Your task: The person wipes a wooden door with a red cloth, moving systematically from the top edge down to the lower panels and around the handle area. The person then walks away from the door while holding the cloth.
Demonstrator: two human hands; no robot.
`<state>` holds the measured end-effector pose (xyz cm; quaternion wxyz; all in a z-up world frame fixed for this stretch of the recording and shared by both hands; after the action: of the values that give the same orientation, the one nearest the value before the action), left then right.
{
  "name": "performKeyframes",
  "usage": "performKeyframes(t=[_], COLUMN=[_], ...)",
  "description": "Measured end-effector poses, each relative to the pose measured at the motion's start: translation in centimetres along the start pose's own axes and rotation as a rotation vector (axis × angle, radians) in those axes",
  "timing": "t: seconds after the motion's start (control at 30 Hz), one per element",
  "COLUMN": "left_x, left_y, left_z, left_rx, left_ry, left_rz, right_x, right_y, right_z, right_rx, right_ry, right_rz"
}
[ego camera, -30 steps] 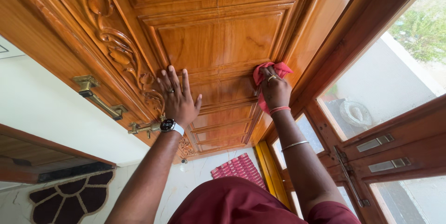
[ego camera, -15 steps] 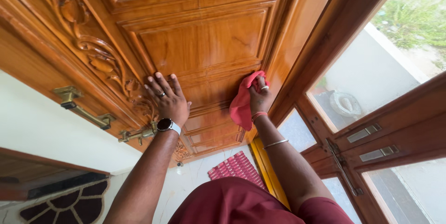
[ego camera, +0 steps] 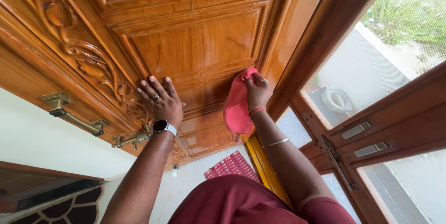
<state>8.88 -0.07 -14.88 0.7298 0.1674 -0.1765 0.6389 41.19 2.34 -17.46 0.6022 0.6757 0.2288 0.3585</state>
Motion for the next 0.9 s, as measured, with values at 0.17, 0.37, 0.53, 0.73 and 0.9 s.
performKeyframes(t=[0.17,0.37,0.53,0.73,0.9], left_x=[-0.1,0.0,0.1,0.1,0.0], left_y=[0.7,1.1,0.8,0.6,0.5], left_z=[-1.3,-2.2,-2.0,-1.2,-0.9], left_rx=[0.003,-0.005,0.045,0.065,0.063], left_ry=[0.08,0.063,0.173,0.16,0.198], left_rz=[0.001,0.002,0.034,0.023,0.021], right_x=[-1.1,-1.6,-2.2,-3.5,-3.1], right_y=[1.2,-4.1,-6.2,-11.1,-14.8], right_z=[0.2,-0.1,-0.5,0.1,-2.2], right_rx=[0.088,-0.003,-0.13,-0.335,0.26], right_ry=[0.034,-0.003,-0.072,0.064,0.149], right_rz=[0.137,0.0,-0.202,-0.335,-0.343])
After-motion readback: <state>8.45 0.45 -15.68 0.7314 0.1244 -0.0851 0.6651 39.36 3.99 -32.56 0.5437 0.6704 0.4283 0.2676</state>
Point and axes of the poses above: each hand's wrist, its own x-axis towards the middle knuckle, its own z-axis out of the back of the hand, y = z × x, the point moved 2 cm from there along x, towards the middle knuckle, and after that the axes turned 2 degrees about z, right-handed, at the moved point
